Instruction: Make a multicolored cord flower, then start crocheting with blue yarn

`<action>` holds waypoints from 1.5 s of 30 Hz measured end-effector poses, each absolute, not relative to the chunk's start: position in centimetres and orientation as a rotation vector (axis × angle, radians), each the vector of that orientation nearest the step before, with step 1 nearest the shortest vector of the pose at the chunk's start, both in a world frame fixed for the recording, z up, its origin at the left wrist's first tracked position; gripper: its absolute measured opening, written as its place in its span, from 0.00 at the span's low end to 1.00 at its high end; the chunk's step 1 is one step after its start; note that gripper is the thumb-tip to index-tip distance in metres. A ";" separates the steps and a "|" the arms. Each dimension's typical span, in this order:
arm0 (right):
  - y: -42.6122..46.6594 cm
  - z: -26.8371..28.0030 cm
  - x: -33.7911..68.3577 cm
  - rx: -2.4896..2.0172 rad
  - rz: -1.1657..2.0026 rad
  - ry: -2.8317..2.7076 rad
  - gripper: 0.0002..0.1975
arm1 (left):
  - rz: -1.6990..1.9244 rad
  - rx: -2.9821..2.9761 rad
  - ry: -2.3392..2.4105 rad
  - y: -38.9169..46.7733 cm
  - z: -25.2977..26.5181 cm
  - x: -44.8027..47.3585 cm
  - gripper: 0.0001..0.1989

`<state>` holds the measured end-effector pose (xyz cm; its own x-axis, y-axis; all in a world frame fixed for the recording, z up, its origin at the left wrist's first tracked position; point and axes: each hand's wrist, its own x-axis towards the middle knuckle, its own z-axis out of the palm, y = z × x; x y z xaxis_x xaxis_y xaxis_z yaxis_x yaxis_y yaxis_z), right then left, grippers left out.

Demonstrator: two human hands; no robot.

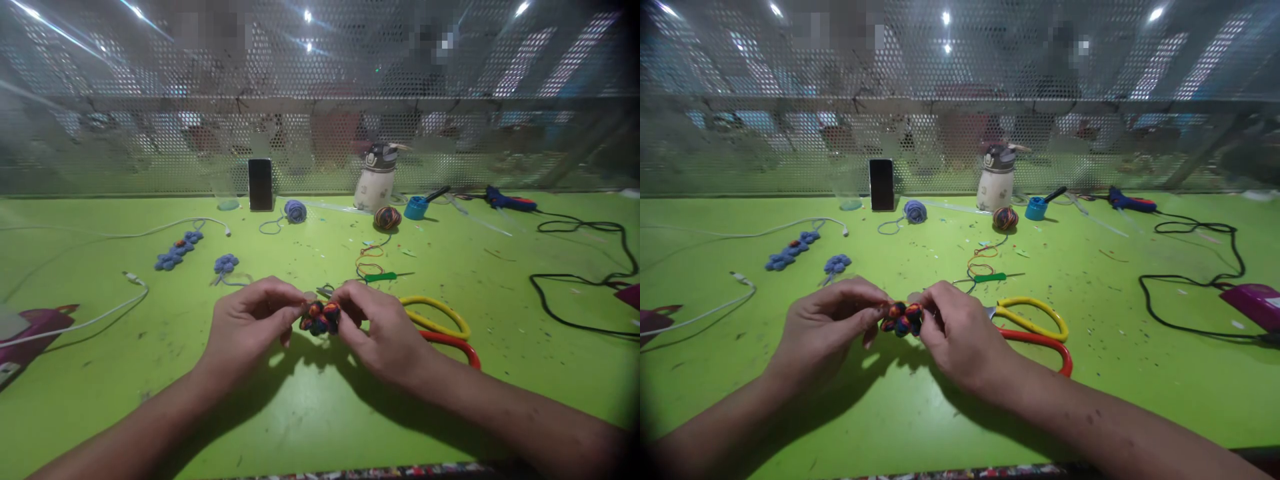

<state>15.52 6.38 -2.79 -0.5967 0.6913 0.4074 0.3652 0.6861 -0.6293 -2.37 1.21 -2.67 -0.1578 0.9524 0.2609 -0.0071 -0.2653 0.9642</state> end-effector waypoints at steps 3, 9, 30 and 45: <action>6.3 -2.6 15.6 -0.895 0.595 -2.338 0.03 | 1.544 1.328 1.200 1.0 -2.5 -2.2 0.06; 6.2 -2.1 15.6 -0.912 0.686 -2.275 0.04 | 1.542 1.345 1.171 1.0 -2.4 -2.3 0.06; 7.4 -1.8 15.4 -0.818 1.256 -2.197 0.12 | 1.283 1.088 1.163 3.0 -3.6 -3.1 0.12; 7.8 -3.6 15.2 -0.815 1.837 -1.696 0.10 | 1.184 1.057 1.019 3.0 -3.4 -3.3 0.22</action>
